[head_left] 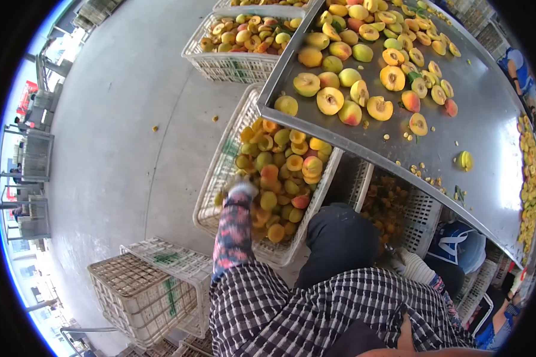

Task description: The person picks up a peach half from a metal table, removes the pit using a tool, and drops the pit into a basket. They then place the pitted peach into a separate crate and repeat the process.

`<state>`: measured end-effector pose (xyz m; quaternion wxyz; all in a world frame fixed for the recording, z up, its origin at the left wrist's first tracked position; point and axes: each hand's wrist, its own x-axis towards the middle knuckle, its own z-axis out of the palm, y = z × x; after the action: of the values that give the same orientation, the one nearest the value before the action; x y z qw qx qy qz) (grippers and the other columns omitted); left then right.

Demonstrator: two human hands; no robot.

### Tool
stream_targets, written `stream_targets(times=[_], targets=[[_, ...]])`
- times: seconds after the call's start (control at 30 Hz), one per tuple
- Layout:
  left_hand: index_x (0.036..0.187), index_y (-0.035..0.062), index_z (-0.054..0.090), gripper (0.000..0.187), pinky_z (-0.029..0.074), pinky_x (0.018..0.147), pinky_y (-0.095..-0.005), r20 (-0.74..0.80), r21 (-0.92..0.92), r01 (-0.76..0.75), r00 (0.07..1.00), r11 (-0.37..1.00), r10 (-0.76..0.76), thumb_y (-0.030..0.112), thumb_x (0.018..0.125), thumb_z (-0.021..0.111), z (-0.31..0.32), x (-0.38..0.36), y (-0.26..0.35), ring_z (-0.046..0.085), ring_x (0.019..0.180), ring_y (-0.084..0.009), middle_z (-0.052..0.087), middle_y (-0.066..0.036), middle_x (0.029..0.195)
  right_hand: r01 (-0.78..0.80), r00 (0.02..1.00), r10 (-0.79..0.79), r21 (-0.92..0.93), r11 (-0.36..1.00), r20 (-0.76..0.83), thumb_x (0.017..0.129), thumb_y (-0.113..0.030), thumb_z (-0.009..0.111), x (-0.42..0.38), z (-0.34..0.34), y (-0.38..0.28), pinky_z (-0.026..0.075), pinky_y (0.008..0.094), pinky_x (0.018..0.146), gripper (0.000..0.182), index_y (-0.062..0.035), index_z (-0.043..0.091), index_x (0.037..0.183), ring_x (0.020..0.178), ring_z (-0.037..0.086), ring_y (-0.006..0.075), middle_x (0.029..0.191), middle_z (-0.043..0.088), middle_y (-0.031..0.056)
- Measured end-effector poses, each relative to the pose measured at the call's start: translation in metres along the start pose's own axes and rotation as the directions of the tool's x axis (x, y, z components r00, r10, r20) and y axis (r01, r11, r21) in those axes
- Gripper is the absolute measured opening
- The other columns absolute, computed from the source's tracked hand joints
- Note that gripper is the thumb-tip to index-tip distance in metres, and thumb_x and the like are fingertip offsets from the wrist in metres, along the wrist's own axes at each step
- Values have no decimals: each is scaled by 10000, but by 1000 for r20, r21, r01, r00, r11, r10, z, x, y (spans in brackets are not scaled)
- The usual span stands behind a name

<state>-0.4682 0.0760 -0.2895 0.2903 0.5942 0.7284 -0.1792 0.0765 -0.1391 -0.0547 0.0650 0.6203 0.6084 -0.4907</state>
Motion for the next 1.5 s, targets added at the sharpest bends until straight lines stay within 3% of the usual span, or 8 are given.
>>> stream_targets(times=[0.17,0.4,0.63,0.87,1.03,1.17,1.33,1.5], targets=[[1539,264,328,890,327,1146,-482,185,-57,172,970,983,-159,594,779,655,-2,-62,-28,379,1400,-399,310,-216,1562,-31,992,34,-25,999,120,944,-393,547,-9,-16,-50,503,476,850,524,1,494,1285,1004,638,443,1032,649,306],[1124,9,699,307,538,830,-370,-622,-592,-552,777,588,103,245,945,619,-226,-176,135,700,915,-311,725,-182,979,158,986,-162,-75,985,-42,953,-381,535,-22,-14,-28,507,481,795,493,9,501,1253,915,644,452,936,657,289],[1217,105,654,344,455,1024,-420,-517,526,-741,109,416,849,283,934,577,-256,-62,319,557,1213,-346,606,-138,1309,83,993,-79,36,996,-90,957,-398,517,-30,-5,-26,509,500,827,474,-26,546,1250,952,647,432,1019,665,285],[1445,156,447,627,419,1063,-445,76,549,-593,738,589,671,505,924,471,-252,-51,413,500,1307,-361,525,-193,1413,196,947,-154,125,973,-281,924,-387,620,-42,-1,-5,506,507,736,445,4,553,1126,874,647,434,904,669,238],[1380,116,503,507,454,1041,-468,-59,-137,-698,714,703,698,397,958,514,-240,-79,442,541,1259,-342,554,-175,1378,200,924,-144,128,971,-353,926,-403,627,-47,-4,12,505,500,755,471,9,537,1136,888,648,424,911,664,230],[1327,83,547,412,483,1023,-486,-73,-949,-293,558,113,827,311,984,548,-239,-106,424,573,1220,-327,577,-160,1350,285,826,-162,153,946,-540,940,-405,597,-75,-25,-2,515,490,780,463,21,548,1112,909,645,430,949,663,253],[1202,27,603,324,494,1016,-458,-170,-962,91,533,-257,829,256,972,604,-186,-269,429,614,1139,-296,651,-138,1192,504,407,-347,-109,857,-845,994,-241,564,-79,-49,-12,521,381,755,190,-53,581,1021,802,650,290,897,626,137],[1167,22,564,636,529,938,-482,-85,-873,348,580,-341,810,592,891,625,-134,-343,450,649,966,-315,645,-160,1027,459,470,-207,37,888,-858,959,-210,620,-116,-86,-50,531,394,717,247,-14,522,1073,784,676,335,848,655,167]])
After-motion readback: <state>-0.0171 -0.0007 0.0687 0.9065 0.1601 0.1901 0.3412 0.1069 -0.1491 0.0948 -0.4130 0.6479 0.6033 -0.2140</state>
